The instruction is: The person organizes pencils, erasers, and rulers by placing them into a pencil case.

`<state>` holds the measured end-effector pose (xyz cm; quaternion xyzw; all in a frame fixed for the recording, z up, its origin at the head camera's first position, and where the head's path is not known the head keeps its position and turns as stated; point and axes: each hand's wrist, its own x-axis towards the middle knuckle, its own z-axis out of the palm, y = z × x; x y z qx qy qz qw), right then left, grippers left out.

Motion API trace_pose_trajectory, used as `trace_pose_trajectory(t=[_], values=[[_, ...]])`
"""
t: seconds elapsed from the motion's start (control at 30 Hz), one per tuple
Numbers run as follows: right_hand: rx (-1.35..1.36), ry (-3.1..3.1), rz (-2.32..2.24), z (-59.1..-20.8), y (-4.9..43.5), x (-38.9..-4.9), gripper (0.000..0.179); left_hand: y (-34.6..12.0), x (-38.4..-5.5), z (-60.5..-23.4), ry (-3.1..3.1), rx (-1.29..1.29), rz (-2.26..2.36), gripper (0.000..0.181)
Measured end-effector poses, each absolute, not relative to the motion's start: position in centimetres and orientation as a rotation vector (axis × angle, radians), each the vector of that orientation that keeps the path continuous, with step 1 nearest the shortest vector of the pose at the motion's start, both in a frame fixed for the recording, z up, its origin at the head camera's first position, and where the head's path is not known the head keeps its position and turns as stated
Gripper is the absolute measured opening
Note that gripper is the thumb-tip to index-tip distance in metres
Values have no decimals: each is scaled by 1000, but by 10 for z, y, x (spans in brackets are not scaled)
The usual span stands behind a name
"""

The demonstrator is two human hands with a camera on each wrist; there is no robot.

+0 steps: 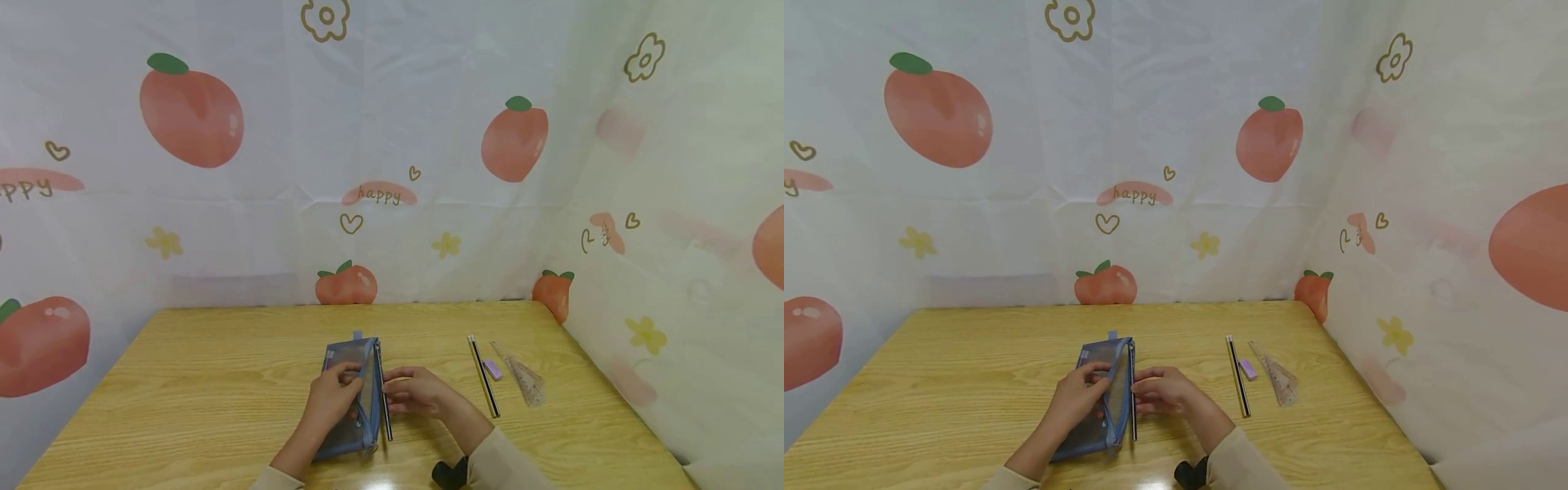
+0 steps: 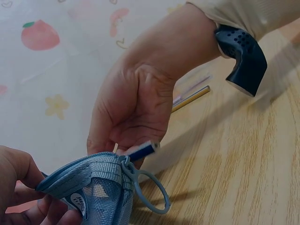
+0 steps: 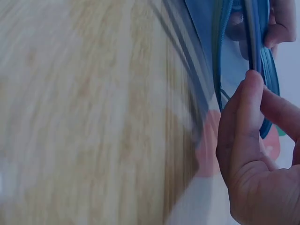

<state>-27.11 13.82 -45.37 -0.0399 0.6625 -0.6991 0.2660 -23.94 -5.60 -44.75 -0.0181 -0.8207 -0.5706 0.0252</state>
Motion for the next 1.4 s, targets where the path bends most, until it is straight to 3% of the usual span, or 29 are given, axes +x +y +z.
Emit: trace_pose_trajectory(t=[0.63, 1.0, 1.23, 1.4], values=[[-68, 1893, -1907, -455, 120, -267, 28, -54, -236, -449, -2549, -103, -1777, 40], [-174, 2116, -1836, -450, 116, -261, 28, -54, -236, -449, -2563, -115, -1769, 41], [-209, 2376, -1674, -444, 137, -265, 26, -55, -237, -447, -2559, -98, -1766, 41], [-88, 2601, -1473, -428, 176, -280, 24, -55, -237, -445, -2551, -88, -1764, 41]])
